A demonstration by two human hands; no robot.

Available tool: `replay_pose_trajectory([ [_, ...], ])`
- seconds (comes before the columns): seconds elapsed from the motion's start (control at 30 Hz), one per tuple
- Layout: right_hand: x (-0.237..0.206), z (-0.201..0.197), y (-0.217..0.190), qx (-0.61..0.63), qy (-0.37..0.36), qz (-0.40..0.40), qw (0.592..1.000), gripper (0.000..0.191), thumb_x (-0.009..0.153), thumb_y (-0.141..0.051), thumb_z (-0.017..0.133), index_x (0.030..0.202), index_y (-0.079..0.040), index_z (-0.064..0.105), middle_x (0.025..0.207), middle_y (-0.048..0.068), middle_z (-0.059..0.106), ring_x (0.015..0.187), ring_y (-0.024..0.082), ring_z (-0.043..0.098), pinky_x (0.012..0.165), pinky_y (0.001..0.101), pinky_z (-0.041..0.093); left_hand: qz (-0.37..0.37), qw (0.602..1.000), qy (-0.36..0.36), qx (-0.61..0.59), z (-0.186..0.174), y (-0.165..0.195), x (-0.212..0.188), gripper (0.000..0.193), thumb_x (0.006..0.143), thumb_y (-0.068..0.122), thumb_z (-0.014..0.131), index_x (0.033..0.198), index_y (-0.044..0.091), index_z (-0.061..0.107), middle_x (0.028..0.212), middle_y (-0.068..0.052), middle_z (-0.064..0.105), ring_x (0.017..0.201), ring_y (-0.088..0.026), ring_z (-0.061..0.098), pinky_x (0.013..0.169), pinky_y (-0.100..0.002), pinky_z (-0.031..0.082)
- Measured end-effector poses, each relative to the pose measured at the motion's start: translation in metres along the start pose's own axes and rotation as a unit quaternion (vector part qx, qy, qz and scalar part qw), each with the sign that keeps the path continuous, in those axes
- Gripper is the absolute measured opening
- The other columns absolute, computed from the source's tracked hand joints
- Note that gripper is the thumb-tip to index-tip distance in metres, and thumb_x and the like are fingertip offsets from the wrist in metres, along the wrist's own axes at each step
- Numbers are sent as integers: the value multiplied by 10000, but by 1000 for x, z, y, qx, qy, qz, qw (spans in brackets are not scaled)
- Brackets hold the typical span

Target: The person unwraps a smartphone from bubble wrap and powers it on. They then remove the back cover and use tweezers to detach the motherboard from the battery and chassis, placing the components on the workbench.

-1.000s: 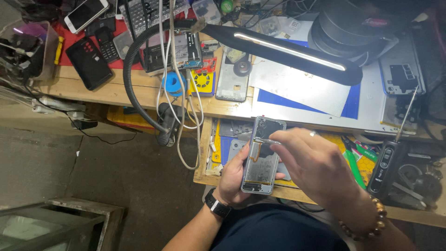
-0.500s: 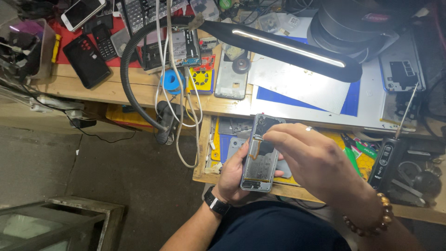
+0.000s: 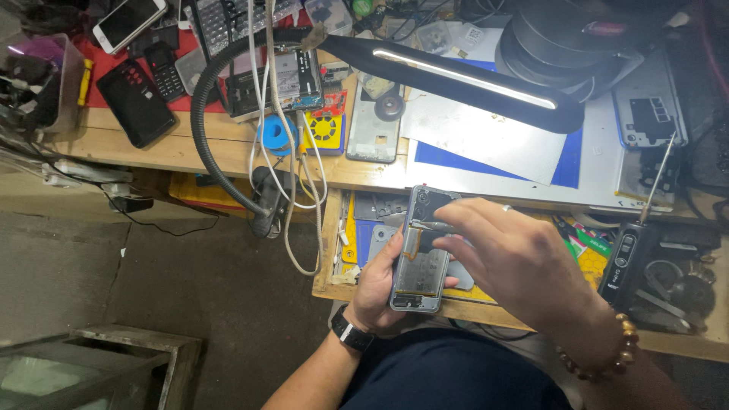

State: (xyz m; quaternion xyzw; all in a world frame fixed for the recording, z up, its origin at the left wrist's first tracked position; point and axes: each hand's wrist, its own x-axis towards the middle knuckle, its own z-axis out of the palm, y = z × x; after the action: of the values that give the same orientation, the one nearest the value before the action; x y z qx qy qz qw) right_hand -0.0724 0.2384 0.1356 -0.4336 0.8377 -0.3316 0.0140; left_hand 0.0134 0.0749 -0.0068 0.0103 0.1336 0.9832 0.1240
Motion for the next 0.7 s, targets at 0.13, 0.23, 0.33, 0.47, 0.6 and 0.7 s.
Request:
replay_pose_trajectory([
  [0.13, -1, 0, 2, 44, 44, -111, 992, 304, 873, -56, 694, 1170, -8, 653, 1118, 151, 732, 945, 275, 749, 795, 340, 609, -8, 1000, 20, 13, -1, 0, 1, 548, 1148, 427, 308, 1576, 87, 353, 1437, -169, 550, 1306, -305, 595, 1044, -505, 567],
  [0.23, -2, 2, 1, -18, -37, 71, 997, 413, 874, -211, 774, 1249, -65, 684, 1033, 92, 760, 828, 209, 763, 723, 329, 594, -7, 1000, 14, -7, -3, -1, 0, 541, 1163, 425, 307, 1581, 86, 362, 1435, -164, 554, 1297, -294, 595, 1055, -512, 567],
  [0.33, -1, 0, 0, 21, 50, -98, 994, 320, 875, -47, 699, 1190, -14, 655, 1124, 155, 748, 900, 264, 756, 762, 337, 603, -14, 1000, 23, 4, -4, -1, 1, 564, 1164, 442, 307, 1561, 49, 384, 1415, -182, 562, 1309, -303, 597, 1060, -506, 560],
  [0.47, -2, 1, -2, 5, 33, -2, 999, 359, 847, -126, 773, 1171, -8, 672, 1038, 142, 751, 819, 259, 754, 701, 345, 591, -15, 1000, 26, 9, -4, -1, 2, 558, 1148, 439, 308, 1550, 63, 399, 1407, -177, 569, 1304, -300, 599, 1047, -499, 562],
  [0.6, -3, 1, -3, 20, 30, 11, 999, 369, 839, -138, 772, 1171, -8, 674, 1034, 140, 757, 794, 246, 756, 684, 337, 595, -18, 999, 29, 1, -2, -1, 1, 554, 1152, 435, 303, 1552, 64, 393, 1393, -181, 577, 1298, -294, 595, 1054, -504, 569],
  [0.7, -3, 2, -1, 30, 43, -36, 998, 344, 876, -112, 739, 1193, -4, 659, 1083, 149, 751, 870, 249, 762, 745, 326, 615, -14, 1000, 20, 9, -2, -1, 0, 565, 1161, 438, 296, 1549, 40, 400, 1397, -196, 583, 1300, -300, 607, 1049, -493, 562],
])
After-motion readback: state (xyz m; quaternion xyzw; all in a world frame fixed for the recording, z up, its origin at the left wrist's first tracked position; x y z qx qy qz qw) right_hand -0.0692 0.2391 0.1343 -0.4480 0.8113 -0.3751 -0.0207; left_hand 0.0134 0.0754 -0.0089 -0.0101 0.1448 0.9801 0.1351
